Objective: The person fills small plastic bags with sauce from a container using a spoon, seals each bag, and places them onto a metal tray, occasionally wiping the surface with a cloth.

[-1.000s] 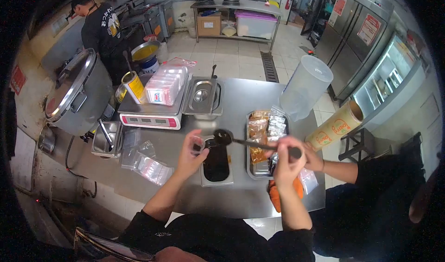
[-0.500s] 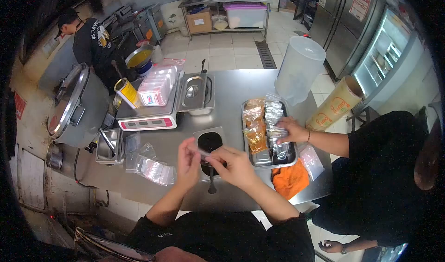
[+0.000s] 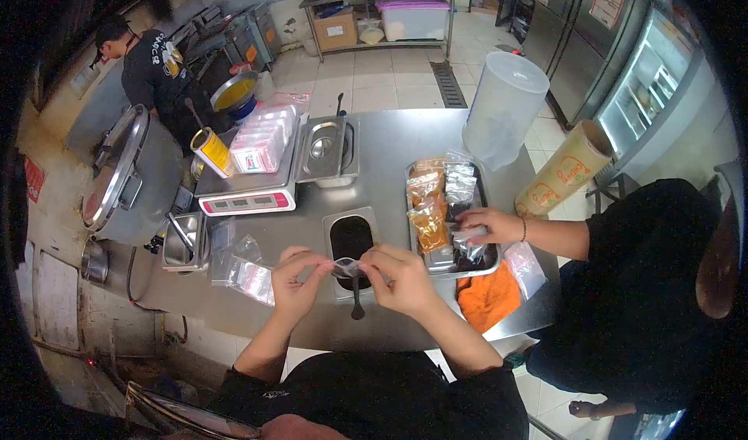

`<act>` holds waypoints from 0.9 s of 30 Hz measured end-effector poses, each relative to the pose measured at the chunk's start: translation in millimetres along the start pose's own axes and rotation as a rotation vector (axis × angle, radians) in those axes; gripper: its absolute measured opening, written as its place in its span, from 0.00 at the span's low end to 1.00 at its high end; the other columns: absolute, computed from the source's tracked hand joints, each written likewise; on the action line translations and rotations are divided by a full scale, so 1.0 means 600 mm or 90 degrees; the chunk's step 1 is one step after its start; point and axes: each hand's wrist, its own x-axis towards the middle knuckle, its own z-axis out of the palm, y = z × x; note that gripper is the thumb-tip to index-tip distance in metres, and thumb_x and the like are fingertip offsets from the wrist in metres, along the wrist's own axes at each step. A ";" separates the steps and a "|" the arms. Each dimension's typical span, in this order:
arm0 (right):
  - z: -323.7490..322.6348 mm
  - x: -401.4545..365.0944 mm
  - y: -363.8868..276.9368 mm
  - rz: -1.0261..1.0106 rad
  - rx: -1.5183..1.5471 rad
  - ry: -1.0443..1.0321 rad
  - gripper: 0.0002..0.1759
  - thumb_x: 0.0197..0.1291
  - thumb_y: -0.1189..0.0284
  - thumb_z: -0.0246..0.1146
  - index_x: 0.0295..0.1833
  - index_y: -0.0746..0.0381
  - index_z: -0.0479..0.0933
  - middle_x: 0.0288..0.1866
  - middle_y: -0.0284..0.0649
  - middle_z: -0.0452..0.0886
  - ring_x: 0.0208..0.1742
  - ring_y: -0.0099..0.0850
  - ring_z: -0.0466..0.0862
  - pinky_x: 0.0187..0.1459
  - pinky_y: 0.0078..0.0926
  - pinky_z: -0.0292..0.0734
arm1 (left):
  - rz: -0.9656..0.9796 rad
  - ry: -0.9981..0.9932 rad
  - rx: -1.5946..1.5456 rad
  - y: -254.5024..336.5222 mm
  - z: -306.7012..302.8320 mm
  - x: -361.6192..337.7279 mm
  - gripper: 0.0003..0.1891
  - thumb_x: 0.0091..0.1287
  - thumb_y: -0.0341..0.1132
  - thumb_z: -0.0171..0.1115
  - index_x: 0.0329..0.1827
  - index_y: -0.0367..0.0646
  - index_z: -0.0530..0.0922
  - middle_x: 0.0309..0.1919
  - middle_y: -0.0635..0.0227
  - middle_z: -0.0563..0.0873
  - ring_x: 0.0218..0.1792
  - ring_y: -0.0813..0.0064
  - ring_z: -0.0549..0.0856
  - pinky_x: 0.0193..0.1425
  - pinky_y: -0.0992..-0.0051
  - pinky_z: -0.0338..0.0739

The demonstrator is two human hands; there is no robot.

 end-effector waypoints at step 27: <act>0.022 0.001 -0.034 0.036 0.141 -0.003 0.07 0.49 0.84 0.64 0.36 0.66 0.78 0.32 0.43 0.80 0.33 0.38 0.83 0.34 0.27 0.78 | 0.080 -0.061 -0.005 0.010 -0.003 -0.003 0.06 0.48 0.24 0.70 0.28 0.42 0.82 0.26 0.67 0.84 0.32 0.67 0.81 0.43 0.71 0.72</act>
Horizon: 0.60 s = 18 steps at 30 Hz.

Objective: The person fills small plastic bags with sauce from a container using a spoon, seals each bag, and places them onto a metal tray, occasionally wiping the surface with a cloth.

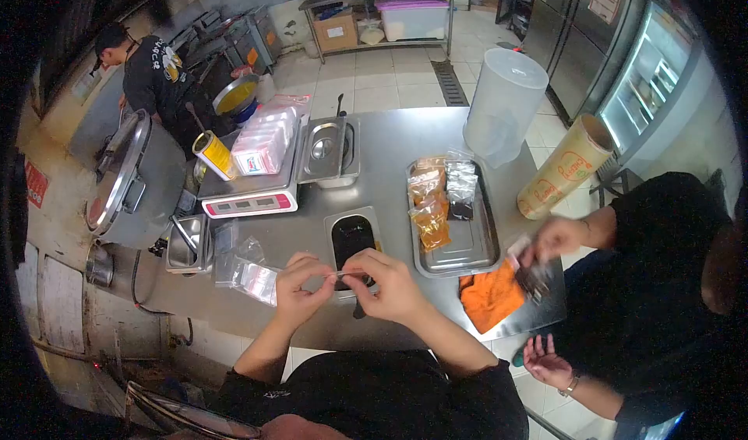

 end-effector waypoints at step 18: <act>-0.101 -0.021 0.029 -0.011 -0.197 0.020 0.08 0.47 0.79 0.67 0.35 0.62 0.79 0.33 0.43 0.81 0.36 0.39 0.83 0.39 0.31 0.77 | 0.138 -0.181 0.134 0.013 -0.009 0.035 0.07 0.44 0.29 0.66 0.24 0.48 0.76 0.23 0.73 0.77 0.29 0.70 0.77 0.36 0.70 0.66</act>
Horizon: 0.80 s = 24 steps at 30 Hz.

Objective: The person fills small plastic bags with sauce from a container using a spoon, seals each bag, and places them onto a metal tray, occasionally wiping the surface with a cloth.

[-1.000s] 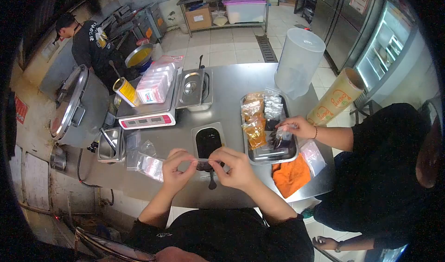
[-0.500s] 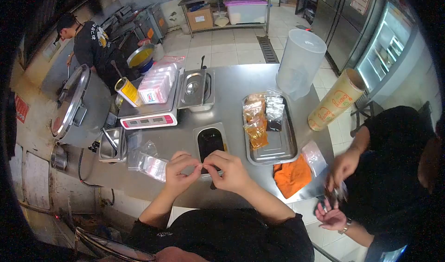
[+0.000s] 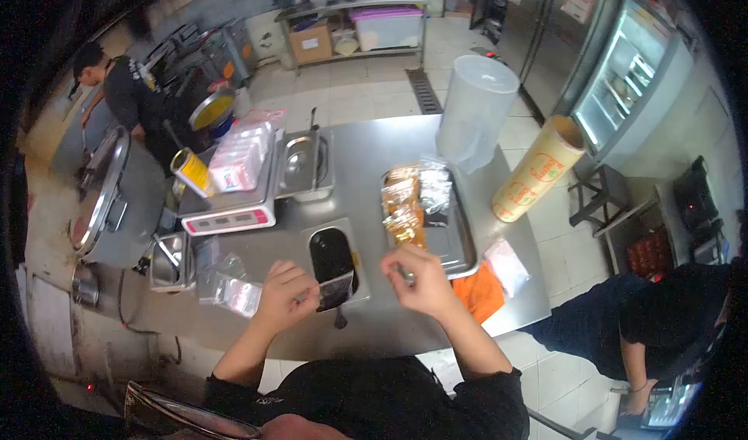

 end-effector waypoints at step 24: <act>-0.064 0.077 0.341 0.055 -0.328 0.008 0.17 0.47 0.75 0.69 0.46 0.61 0.79 0.51 0.48 0.75 0.54 0.47 0.75 0.55 0.40 0.69 | -0.606 0.170 0.271 -0.196 0.064 -0.370 0.14 0.57 0.41 0.68 0.43 0.46 0.84 0.40 0.64 0.85 0.41 0.61 0.84 0.48 0.64 0.79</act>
